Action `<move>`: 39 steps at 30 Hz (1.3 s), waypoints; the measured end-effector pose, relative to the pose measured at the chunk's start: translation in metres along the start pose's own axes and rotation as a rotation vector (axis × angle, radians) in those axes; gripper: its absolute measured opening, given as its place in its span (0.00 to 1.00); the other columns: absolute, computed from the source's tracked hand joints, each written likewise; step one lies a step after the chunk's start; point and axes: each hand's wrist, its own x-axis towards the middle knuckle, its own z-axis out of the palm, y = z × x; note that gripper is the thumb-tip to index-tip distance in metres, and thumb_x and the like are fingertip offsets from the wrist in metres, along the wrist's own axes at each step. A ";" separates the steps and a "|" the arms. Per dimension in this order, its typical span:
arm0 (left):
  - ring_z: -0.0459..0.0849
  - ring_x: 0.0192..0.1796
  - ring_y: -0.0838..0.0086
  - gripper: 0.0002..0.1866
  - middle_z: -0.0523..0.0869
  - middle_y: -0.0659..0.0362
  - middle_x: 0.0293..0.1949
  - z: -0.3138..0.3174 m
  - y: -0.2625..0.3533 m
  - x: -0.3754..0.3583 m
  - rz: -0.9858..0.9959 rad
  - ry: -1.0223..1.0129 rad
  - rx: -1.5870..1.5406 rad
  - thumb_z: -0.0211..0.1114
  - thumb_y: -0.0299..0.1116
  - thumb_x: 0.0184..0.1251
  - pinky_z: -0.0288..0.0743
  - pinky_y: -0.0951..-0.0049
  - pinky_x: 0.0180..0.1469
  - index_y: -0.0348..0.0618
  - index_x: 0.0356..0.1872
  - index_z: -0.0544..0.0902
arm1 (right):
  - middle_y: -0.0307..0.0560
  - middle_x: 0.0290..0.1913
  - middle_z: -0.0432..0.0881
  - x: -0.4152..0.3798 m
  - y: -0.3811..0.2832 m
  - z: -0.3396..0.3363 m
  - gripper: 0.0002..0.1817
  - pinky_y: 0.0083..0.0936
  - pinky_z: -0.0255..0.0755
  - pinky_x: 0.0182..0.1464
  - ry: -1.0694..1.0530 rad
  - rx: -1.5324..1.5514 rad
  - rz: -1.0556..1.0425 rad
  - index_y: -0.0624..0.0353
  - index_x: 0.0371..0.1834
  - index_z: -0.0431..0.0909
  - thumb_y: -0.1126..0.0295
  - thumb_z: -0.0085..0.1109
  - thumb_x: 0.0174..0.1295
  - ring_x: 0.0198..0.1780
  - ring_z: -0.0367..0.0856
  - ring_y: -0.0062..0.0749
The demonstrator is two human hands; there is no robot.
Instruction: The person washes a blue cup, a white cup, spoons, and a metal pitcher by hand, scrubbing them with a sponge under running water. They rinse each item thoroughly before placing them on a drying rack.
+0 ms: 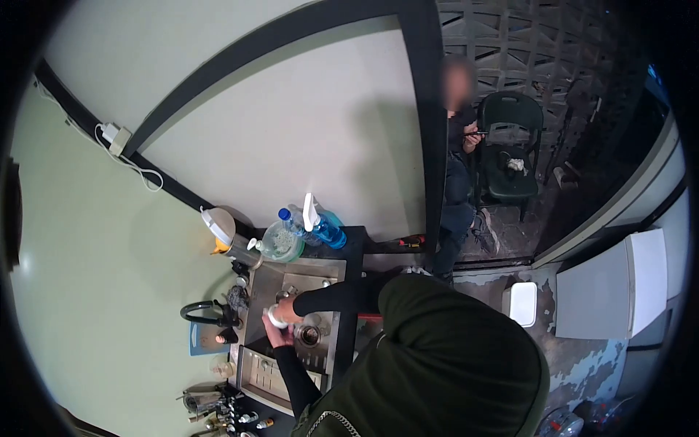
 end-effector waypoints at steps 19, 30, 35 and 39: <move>0.85 0.31 0.75 0.16 0.83 0.61 0.35 0.030 0.015 -0.028 0.089 -0.088 -0.301 0.53 0.49 0.71 0.84 0.75 0.26 0.49 0.48 0.75 | 0.53 0.23 0.81 0.033 -0.036 -0.073 0.08 0.36 0.77 0.27 -0.400 0.384 0.717 0.66 0.38 0.74 0.73 0.47 0.61 0.20 0.82 0.36; 0.76 0.40 0.80 0.10 0.79 0.62 0.38 0.015 0.003 -0.036 0.694 0.236 0.047 0.60 0.35 0.68 0.72 0.78 0.42 0.42 0.45 0.75 | 0.36 0.21 0.72 0.034 -0.046 -0.052 0.09 0.18 0.62 0.17 -0.319 0.786 1.027 0.56 0.44 0.75 0.72 0.48 0.62 0.16 0.68 0.19; 0.77 0.40 0.77 0.09 0.79 0.60 0.37 0.038 0.019 -0.069 1.060 0.376 0.627 0.55 0.33 0.70 0.72 0.77 0.44 0.39 0.44 0.75 | 0.39 0.22 0.75 0.021 -0.036 -0.041 0.10 0.17 0.65 0.19 0.264 2.059 1.448 0.62 0.44 0.73 0.74 0.47 0.62 0.18 0.74 0.21; 0.79 0.40 0.75 0.14 0.80 0.58 0.39 0.003 0.012 -0.042 0.740 0.238 0.105 0.52 0.39 0.73 0.75 0.74 0.45 0.40 0.48 0.74 | 0.44 0.27 0.80 0.039 -0.066 -0.065 0.11 0.27 0.74 0.26 -0.264 0.833 1.023 0.58 0.46 0.76 0.72 0.47 0.63 0.30 0.83 0.28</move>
